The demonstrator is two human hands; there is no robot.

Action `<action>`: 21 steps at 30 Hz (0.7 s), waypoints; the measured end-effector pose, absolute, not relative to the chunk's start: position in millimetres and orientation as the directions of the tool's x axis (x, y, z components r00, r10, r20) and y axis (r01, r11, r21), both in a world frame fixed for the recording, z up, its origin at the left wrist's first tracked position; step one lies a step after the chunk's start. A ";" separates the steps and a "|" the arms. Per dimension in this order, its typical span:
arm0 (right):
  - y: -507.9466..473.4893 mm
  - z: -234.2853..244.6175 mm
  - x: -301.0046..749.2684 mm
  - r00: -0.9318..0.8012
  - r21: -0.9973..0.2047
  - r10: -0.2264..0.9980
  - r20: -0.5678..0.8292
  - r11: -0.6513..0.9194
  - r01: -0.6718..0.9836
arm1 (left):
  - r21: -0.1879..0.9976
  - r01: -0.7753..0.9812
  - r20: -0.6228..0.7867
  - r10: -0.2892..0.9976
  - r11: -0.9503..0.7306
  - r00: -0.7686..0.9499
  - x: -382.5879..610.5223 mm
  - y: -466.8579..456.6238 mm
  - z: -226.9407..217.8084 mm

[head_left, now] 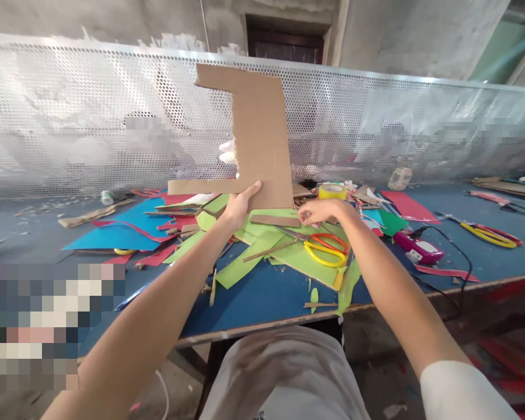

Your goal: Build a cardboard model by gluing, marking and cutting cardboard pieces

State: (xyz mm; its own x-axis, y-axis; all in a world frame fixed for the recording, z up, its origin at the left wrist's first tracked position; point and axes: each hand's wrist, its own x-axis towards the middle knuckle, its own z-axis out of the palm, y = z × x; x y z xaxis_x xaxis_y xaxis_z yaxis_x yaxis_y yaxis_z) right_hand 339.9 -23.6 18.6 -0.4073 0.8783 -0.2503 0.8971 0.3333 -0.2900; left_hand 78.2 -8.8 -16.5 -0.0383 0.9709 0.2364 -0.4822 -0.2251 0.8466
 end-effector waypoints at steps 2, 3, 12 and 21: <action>-23.4 20.7 342.5 -0.392 -0.256 0.861 -0.325 0.318 0.913 | 0.846 -0.482 0.239 0.970 -0.229 -0.040 77.5 -6.1 -18.2; -23.3 21.9 343.6 -0.382 -0.240 0.853 -0.354 0.312 0.919 | 0.846 -0.481 0.241 0.970 -0.231 -0.042 77.2 -5.0 -18.8; -35.1 36.9 344.3 -0.352 -0.192 0.859 -0.371 0.300 0.935 | 0.847 -0.464 0.256 0.964 -0.260 -0.072 77.2 0.4 -23.2; -77.0 17.6 331.1 -0.265 -0.030 0.860 -0.436 0.280 0.960 | 0.820 -0.499 0.288 0.955 -0.281 -0.064 78.2 7.3 -29.6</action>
